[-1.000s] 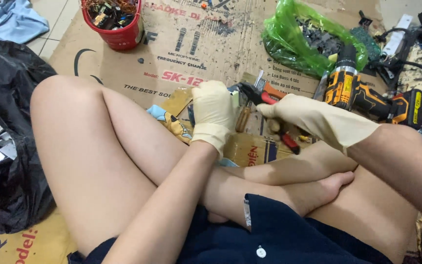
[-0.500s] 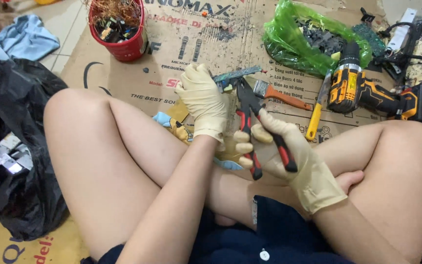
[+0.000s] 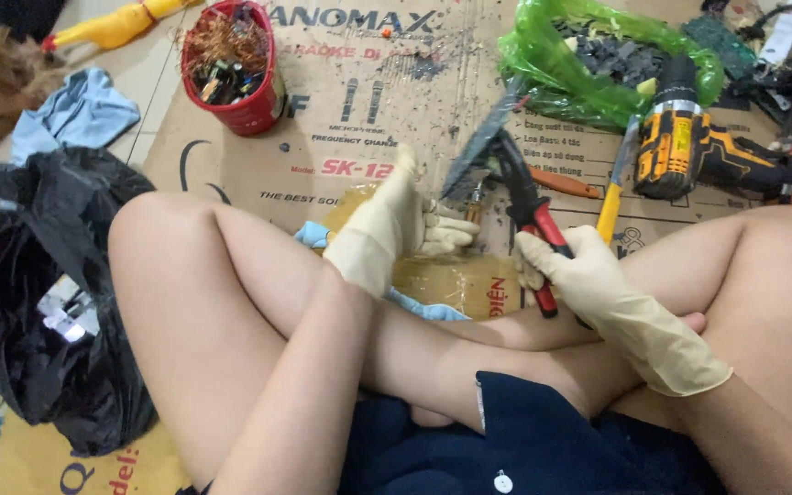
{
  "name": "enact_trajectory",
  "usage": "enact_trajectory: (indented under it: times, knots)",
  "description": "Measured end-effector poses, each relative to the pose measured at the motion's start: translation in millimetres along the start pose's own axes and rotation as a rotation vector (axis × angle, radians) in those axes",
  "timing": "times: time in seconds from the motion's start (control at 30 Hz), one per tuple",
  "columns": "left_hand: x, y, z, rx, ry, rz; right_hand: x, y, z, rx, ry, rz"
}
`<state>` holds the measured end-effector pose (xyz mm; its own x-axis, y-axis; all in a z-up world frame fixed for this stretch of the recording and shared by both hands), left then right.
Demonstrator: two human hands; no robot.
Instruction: The person sits on the floor and uses a knife to scrape and clean a small electronic component. They then use a brush to sweep away debris from the component and the surrounding cardboard surface.
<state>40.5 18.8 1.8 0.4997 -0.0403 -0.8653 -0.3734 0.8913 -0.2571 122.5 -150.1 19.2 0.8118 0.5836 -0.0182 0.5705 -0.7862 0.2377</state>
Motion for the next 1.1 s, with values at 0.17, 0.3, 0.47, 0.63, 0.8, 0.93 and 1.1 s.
enact_trajectory:
  times: [0.17,0.3,0.47,0.63,0.8,0.93,1.1]
  knots:
    - [39.7,9.8,37.8,-0.62,-0.158,-0.287,-6.8,-2.6,-45.8,-0.164,0.179,-0.15]
    - [-3.7,-2.5,67.7,-0.552,-0.201,-0.251,-5.4,-1.3,-43.8,-0.144,0.15,-0.174]
    - [-38.4,2.3,113.1,-0.195,-0.642,-0.056,1.9,0.0,-34.3,-0.476,0.202,-0.296]
    - [-18.0,10.0,114.7,-0.252,-0.626,-0.076,4.7,0.3,-33.4,-0.538,0.256,-0.288]
    - [-3.4,19.3,124.2,-0.05,-0.823,-0.01,13.8,-6.5,-21.7,-0.639,0.102,-0.288]
    - [-42.6,7.4,132.8,0.163,-1.15,-0.026,11.8,-11.8,-23.1,-0.538,-0.088,-0.259]
    - [-98.3,-27.4,95.4,0.967,-1.503,0.729,41.2,0.0,3.1,-0.027,-0.196,-0.177]
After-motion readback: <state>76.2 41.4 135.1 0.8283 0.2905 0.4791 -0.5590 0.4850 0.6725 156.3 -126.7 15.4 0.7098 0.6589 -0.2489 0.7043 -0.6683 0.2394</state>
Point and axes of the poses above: each hand's wrist, its own x-axis towards the middle knuckle, its own y-axis out of the back of the hand, z = x × y, the point moved 10 cm from there along x, towards the middle knuckle, and after that the axes turned 11 degrees about y, right-handed, at the moved point
